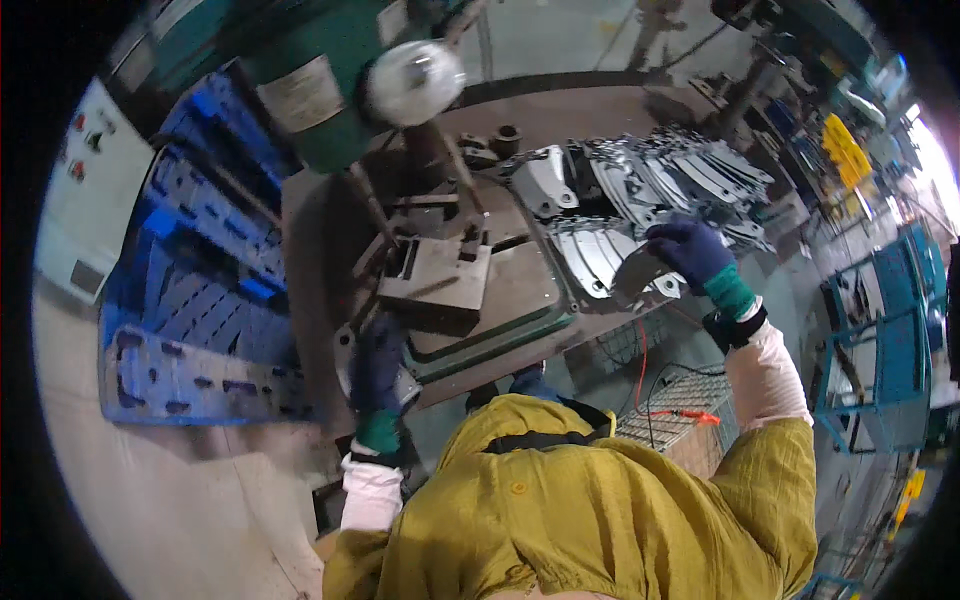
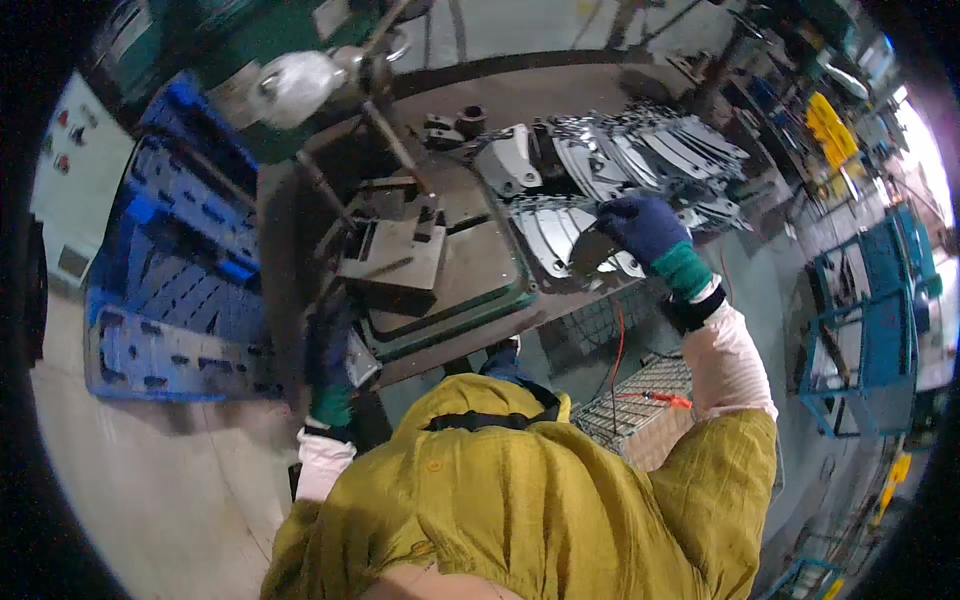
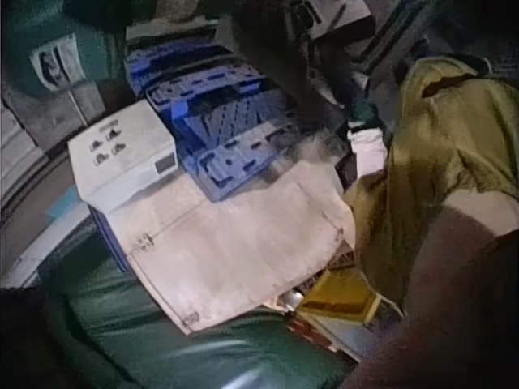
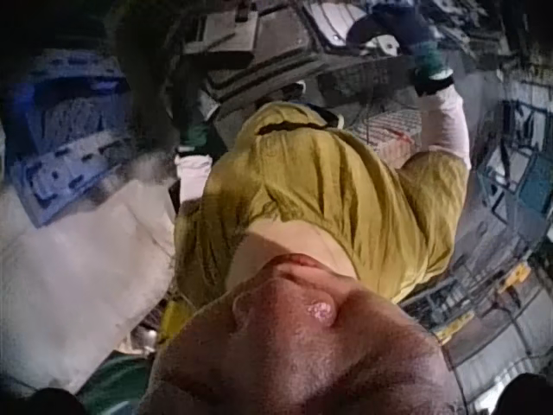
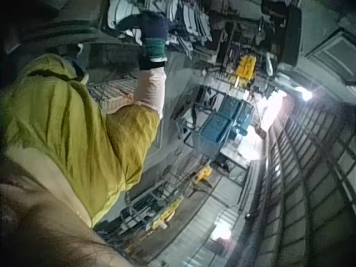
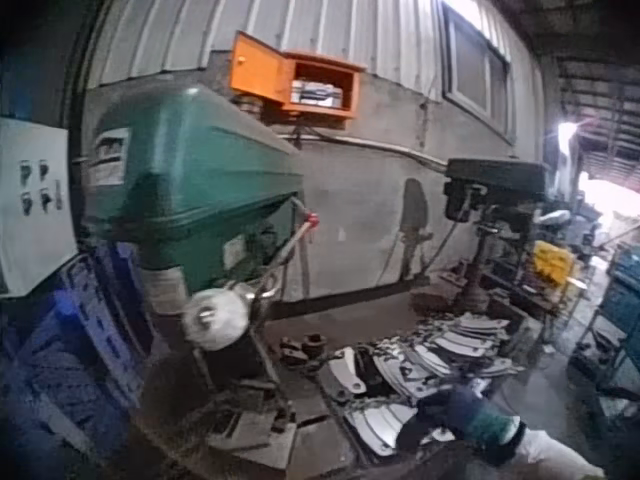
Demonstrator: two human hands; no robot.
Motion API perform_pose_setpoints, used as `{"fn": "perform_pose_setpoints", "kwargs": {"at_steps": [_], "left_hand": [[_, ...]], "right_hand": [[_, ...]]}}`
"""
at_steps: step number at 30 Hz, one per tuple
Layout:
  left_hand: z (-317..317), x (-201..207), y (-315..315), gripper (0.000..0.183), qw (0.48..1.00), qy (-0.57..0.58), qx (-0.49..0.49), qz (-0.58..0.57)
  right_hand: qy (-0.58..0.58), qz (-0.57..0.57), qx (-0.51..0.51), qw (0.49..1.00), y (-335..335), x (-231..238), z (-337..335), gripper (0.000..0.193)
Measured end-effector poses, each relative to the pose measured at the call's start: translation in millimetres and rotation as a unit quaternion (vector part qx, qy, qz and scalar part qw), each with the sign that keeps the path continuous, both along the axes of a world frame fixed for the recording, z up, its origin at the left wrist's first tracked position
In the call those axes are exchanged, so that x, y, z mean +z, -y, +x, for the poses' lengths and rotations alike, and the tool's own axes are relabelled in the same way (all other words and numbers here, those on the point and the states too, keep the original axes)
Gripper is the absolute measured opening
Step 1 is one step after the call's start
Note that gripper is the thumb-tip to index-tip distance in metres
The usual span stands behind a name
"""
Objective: Operating a drill press to bore holes into metal fabrication components.
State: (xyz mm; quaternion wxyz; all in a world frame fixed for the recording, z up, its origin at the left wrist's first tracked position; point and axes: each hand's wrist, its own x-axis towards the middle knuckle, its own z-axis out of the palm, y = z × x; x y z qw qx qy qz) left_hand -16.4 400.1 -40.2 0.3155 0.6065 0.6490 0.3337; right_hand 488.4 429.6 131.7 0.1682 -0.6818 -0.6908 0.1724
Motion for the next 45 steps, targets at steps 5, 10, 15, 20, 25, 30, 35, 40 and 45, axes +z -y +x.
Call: {"fn": "perform_pose_setpoints", "kwargs": {"at_steps": [5, 10, 15, 20, 25, 30, 35, 40, 45], "left_hand": [[90, 63, 8, 0.041, 0.899, 0.376, -0.19, -0.117], [81, 63, 30, 0.042, 0.897, 0.343, -0.194, -0.2], [45, 8, 36, 0.052, 0.975, 0.201, -0.096, -0.015], [27, -26, 11, 0.047, 0.995, -0.033, -0.059, -0.069], [32, -46, -28, 0.05, 0.874, 0.432, 0.135, -0.179], [29, -51, -59, 0.051, 0.888, 0.386, 0.134, -0.209], [18, -84, -45, 0.052, 0.966, 0.258, -0.011, -0.03], [20, -69, -42, 0.048, 0.952, 0.301, 0.048, -0.043], [41, -3, -46, 0.029, 0.823, 0.469, 0.227, -0.226]], "right_hand": [[-0.351, -0.169, 0.128, 0.912, -14, -4, -97, 0.031], [-0.362, -0.084, 0.26, 0.891, -30, -9, -163, 0.033], [-0.301, 0.025, 0.316, 0.899, -54, 38, -190, 0.046], [-0.756, -0.35, 0.303, 0.463, -71, 111, -221, 0.07], [-0.792, -0.378, 0.28, 0.39, -64, 151, -244, 0.062], [-0.813, -0.382, 0.239, 0.37, -67, 156, -253, 0.052], [-0.824, -0.373, 0.159, 0.396, -69, 156, -254, 0.048], [-0.824, -0.352, 0.171, 0.41, -61, 142, -257, 0.045], [-0.756, -0.323, 0.27, 0.501, -64, 82, -253, 0.039]]}}
